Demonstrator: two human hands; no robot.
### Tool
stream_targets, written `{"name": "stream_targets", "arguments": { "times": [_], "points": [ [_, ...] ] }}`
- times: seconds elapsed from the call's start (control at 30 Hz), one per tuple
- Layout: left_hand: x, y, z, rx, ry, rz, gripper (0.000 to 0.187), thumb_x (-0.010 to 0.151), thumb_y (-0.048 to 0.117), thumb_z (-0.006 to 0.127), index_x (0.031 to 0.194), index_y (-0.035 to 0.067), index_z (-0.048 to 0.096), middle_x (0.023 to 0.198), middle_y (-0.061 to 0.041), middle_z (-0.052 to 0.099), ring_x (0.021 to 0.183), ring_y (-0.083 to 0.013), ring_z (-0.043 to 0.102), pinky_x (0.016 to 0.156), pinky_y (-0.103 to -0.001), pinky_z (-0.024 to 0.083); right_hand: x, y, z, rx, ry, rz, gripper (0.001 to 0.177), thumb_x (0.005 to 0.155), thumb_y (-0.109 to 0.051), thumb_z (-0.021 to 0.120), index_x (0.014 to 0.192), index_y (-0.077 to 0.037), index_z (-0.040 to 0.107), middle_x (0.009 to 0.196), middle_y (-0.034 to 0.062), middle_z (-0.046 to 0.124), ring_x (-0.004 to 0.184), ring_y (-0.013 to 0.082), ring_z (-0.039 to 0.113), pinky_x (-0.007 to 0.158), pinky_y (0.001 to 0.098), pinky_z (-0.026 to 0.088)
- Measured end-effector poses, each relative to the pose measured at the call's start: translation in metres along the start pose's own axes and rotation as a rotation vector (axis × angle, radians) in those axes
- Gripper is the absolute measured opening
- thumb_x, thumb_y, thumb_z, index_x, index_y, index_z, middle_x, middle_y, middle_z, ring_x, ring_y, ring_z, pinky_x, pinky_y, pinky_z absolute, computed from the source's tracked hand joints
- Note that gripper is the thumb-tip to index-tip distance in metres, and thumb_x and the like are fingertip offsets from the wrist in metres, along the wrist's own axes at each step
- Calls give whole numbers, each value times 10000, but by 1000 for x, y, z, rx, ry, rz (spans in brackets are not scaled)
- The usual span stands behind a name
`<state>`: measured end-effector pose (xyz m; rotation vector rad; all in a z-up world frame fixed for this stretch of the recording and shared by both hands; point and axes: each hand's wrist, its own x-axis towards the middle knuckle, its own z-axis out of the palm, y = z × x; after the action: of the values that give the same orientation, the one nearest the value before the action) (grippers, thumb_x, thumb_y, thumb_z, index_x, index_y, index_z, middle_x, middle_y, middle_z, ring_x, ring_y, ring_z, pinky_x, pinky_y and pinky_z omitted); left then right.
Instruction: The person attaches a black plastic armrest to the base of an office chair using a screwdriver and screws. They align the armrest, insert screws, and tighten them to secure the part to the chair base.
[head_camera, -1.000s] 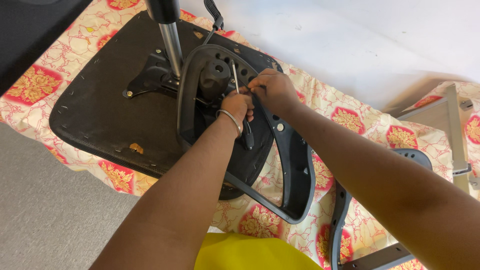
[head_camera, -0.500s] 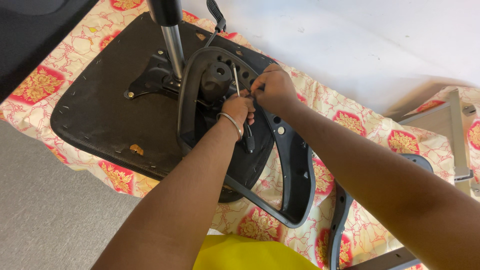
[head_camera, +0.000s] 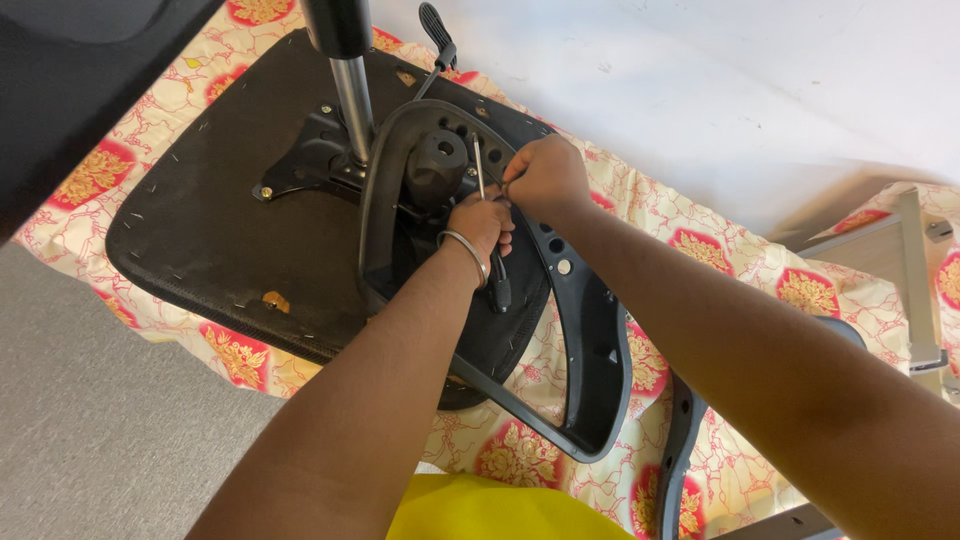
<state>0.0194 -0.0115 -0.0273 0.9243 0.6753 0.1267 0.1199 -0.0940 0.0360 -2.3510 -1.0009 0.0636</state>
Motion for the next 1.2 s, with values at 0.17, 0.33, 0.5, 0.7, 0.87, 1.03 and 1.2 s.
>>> {"name": "stream_targets", "arguments": {
  "times": [0.17, 0.33, 0.5, 0.7, 0.87, 1.03, 1.2],
  "points": [
    [4, -4, -1, 3, -17, 11, 475, 759, -15, 571, 1195, 146, 672, 774, -1, 590, 572, -123, 515, 547, -310, 491, 7, -6, -9, 109, -64, 191, 160, 625, -112, 852, 770, -105, 783, 700, 66, 732, 644, 177, 701, 630, 321, 554],
    [2, -6, -1, 17, -60, 57, 373, 776, -10, 568, 1116, 93, 684, 749, 4, 551, 584, -120, 509, 544, -307, 485, 15, -12, -11, 151, -103, 347, 194, 563, -93, 882, 734, -89, 790, 700, 44, 724, 664, 156, 683, 644, 308, 550],
    [-3, -2, -1, 19, -57, 35, 407, 764, -12, 571, 1137, 112, 675, 748, 8, 541, 589, -117, 506, 552, -299, 488, 15, -7, -12, 194, -110, 311, 203, 548, -85, 890, 728, -94, 796, 693, 39, 719, 666, 157, 669, 648, 310, 542],
    [-4, 1, 0, 56, -34, 11, 503, 764, -3, 586, 1245, 123, 661, 760, -1, 559, 602, -123, 531, 571, -309, 504, -4, 2, -13, 186, -18, 80, 165, 643, -142, 874, 788, -88, 815, 842, 42, 742, 686, 167, 701, 646, 334, 568],
    [-2, 1, 1, 34, -28, 4, 543, 724, -2, 596, 1252, 116, 643, 768, -6, 562, 617, -142, 534, 591, -336, 500, -9, 8, -6, 136, 3, 64, 194, 678, -167, 885, 845, -98, 814, 942, 91, 711, 816, 249, 696, 719, 379, 559],
    [-3, 3, 3, 45, 22, -13, 603, 711, -4, 602, 1287, 175, 611, 766, -24, 575, 626, -156, 544, 602, -342, 507, -16, 17, -2, 62, 92, -146, 219, 681, -147, 884, 890, -126, 822, 980, 104, 698, 939, 269, 683, 823, 378, 547],
    [-11, -2, 5, 40, 66, 19, 495, 758, 21, 605, 1251, 13, 644, 795, -63, 581, 642, -173, 556, 592, -355, 489, -38, 18, -4, 102, 119, -10, 276, 739, -124, 838, 1012, -137, 800, 1038, 89, 682, 880, 234, 687, 794, 363, 556]
  ]
}}
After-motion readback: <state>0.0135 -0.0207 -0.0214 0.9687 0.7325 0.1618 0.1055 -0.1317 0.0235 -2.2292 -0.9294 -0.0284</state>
